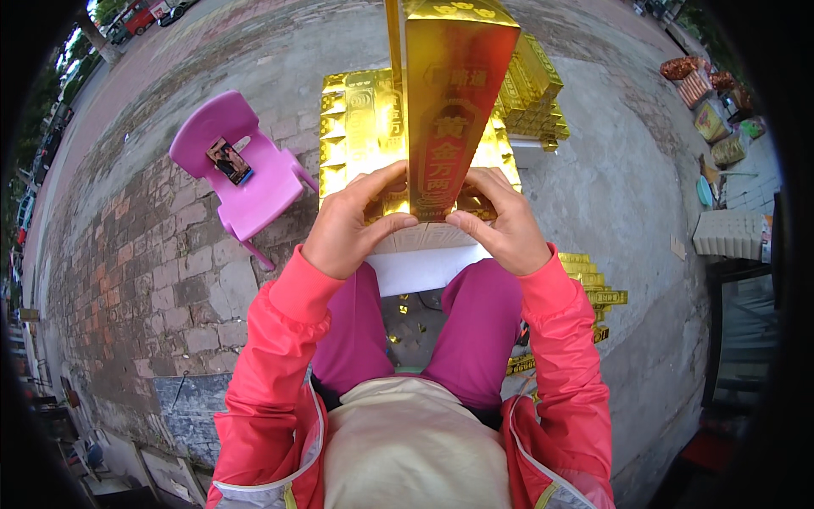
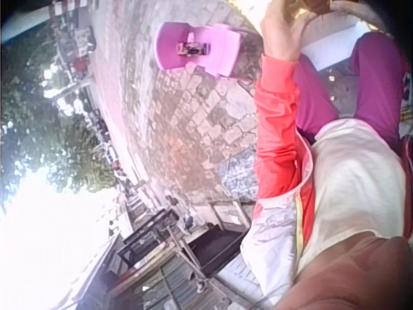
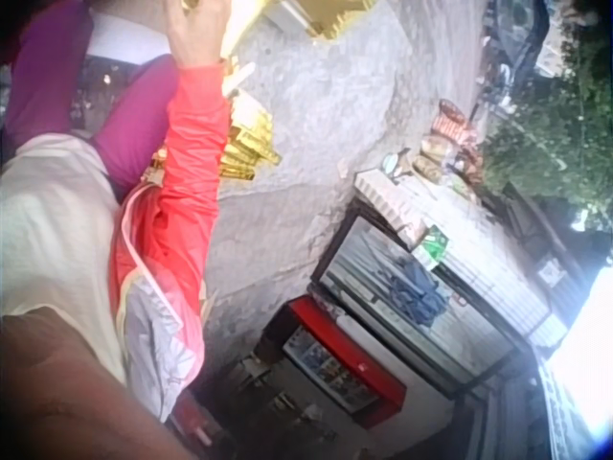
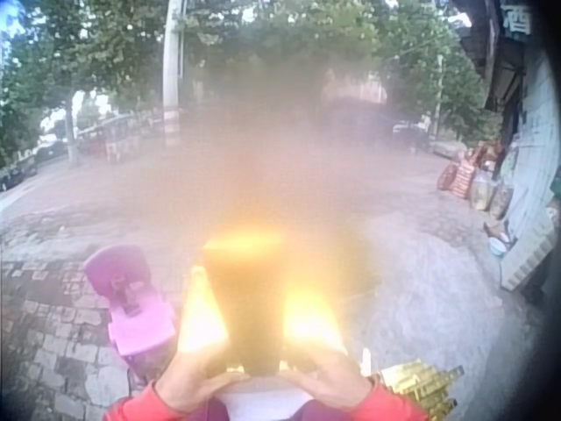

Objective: The person assembles a structure using gold-colored paper ingots. They apply hot glue to the ends of the ingots and attach them to a base, then fold and cut additional ingots to fit the assembly.

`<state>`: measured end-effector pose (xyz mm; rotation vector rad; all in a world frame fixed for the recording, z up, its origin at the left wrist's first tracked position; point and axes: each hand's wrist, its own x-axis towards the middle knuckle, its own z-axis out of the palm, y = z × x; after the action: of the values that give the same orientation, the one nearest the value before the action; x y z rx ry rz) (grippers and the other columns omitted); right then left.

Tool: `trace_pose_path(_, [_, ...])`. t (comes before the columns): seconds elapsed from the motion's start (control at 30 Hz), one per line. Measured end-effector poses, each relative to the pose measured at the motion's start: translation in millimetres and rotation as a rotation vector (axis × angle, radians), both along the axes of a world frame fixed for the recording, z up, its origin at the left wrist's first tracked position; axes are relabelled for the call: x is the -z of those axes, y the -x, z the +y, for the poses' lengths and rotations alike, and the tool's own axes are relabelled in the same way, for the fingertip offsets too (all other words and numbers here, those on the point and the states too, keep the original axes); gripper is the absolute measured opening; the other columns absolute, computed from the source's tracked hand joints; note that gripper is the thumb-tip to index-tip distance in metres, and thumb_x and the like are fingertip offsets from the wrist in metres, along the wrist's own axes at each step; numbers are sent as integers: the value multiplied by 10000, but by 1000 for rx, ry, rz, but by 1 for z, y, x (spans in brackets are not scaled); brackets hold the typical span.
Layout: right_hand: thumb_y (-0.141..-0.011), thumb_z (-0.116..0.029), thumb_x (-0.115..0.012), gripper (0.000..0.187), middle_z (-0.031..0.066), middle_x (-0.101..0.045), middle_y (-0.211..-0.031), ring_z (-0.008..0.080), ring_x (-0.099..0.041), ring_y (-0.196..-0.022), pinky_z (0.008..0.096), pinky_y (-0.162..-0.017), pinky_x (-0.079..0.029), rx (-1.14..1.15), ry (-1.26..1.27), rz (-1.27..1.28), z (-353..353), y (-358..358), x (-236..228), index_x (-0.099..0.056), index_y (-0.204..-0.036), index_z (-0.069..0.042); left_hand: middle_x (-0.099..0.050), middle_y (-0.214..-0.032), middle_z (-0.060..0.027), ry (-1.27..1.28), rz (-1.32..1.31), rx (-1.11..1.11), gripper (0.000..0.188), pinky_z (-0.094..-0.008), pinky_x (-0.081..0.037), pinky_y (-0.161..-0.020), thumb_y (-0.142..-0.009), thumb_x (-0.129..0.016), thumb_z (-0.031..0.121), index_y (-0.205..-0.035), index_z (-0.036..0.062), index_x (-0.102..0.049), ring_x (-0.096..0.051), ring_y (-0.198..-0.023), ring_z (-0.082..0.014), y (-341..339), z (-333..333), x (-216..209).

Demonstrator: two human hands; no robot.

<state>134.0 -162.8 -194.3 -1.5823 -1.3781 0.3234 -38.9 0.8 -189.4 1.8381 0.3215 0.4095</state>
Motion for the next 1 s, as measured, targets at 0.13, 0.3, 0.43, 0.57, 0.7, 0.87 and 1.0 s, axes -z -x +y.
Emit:
trace_pose_path(0.13, [-879,-140,-722,471,119,-572,-1195,215,-591,-1082,333,-945,-490,-24,37,21,-1,-1,1,-552,-1287,21,-604,-1284,-142,29,-30,14,638,-317,-499,-978,-833,-737,-3,-1413,21,-475,-600,-1200,-217,-1,0,1])
trace_pose_path(0.3, [-877,-119,-723,479,120,-552,-1218,207,-606,-1089,328,-942,-507,-27,37,88,-1,-1,3,-540,-1293,32,-596,-1298,-138,18,-49,32,631,-313,-496,-989,-837,-724,-28,-1414,19,-473,-589,-1215,-213,-2,1,2])
trace_pose_path(0.43, [-876,-116,-723,480,119,-554,-1210,209,-608,-1086,330,-945,-507,-35,28,49,-1,-3,3,-539,-1292,38,-590,-1302,-132,49,-62,41,621,-315,-496,-990,-840,-720,-31,-1410,18,-476,-588,-1216,-211,-3,0,2])
trace_pose_path(0.57, [-871,-105,-723,475,120,-557,-1203,210,-611,-1078,329,-942,-508,-29,31,38,-1,-3,3,-543,-1288,35,-587,-1300,-127,55,-52,37,611,-316,-498,-992,-842,-717,-31,-1404,12,-480,-588,-1213,-209,-3,0,2])
trace_pose_path(0.7, [-861,-89,-724,462,121,-562,-1197,212,-611,-1079,330,-942,-508,-30,24,25,-1,-3,2,-554,-1274,32,-586,-1299,-126,62,-46,38,603,-317,-499,-997,-843,-718,-31,-1397,8,-484,-589,-1208,-205,-2,-1,2])
trace_pose_path(0.87, [-830,-102,-728,462,112,-626,-1165,261,-581,-1074,360,-941,-473,4,21,27,0,0,1,-586,-1263,-25,-587,-1297,-126,73,-53,36,605,-318,-500,-999,-838,-720,-38,-1394,5,-485,-590,-1206,-204,-2,0,2])
trace_pose_path(1.0, [-840,-112,-735,406,109,-628,-1106,230,-596,-1040,342,-908,-484,10,10,-55,-1,-1,-1,-599,-1205,3,-588,-1293,-125,70,-77,50,601,-321,-504,-1000,-836,-718,-46,-1388,-3,-485,-591,-1202,-206,-2,-2,2])
